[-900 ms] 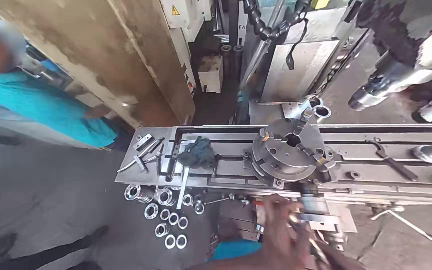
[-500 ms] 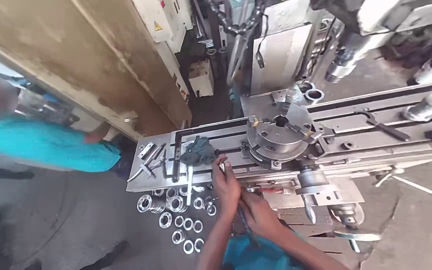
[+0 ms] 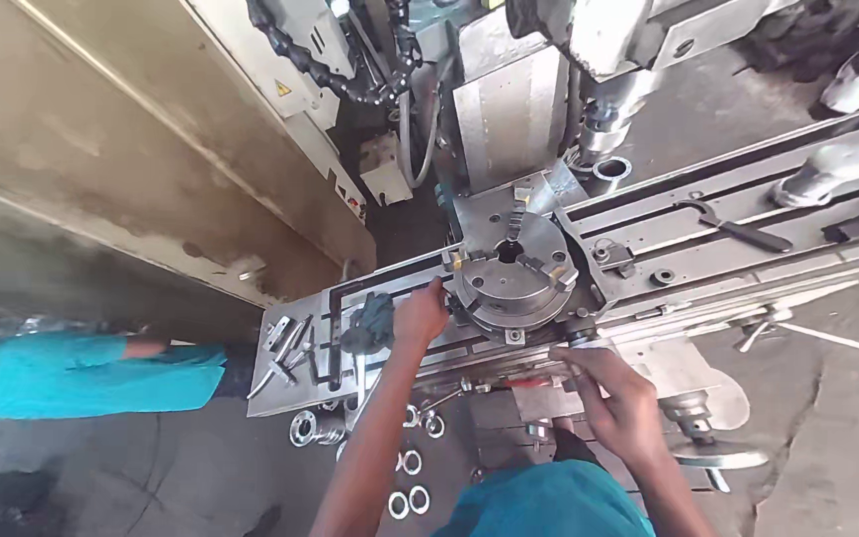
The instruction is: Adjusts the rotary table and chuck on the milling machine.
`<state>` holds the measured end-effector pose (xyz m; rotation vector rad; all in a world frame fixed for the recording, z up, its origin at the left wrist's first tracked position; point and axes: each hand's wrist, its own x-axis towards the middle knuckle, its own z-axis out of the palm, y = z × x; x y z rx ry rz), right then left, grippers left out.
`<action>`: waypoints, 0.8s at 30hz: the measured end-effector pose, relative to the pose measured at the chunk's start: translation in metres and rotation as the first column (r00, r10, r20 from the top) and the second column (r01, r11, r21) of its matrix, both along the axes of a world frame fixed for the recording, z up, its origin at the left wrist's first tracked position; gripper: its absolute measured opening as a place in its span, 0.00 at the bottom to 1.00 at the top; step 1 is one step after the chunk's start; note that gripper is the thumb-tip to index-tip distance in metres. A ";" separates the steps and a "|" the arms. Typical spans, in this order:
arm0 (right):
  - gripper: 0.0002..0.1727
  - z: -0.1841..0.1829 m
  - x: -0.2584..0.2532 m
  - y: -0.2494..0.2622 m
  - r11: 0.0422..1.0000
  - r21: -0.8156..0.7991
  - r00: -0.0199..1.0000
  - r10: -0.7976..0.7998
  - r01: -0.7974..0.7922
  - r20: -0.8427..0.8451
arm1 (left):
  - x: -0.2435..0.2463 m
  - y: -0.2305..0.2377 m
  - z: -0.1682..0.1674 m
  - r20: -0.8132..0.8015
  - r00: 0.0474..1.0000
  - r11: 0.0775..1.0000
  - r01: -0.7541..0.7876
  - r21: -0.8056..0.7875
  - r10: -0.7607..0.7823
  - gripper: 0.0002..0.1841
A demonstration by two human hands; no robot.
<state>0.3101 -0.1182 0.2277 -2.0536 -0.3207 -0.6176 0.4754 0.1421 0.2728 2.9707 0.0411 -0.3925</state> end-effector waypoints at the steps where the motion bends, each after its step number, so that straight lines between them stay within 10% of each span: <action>1: 0.20 -0.002 0.001 -0.007 1.000 0.000 1.000 -0.016 0.016 -0.007 | 0.000 -0.001 0.000 -0.016 1.000 0.999 0.018 0.038 -0.018 0.17; 24: 0.19 -0.031 0.005 -0.025 0.946 -0.148 0.954 -0.297 0.288 -0.042 | -0.032 -0.044 -0.010 0.095 0.983 0.988 -0.155 0.004 0.154 0.25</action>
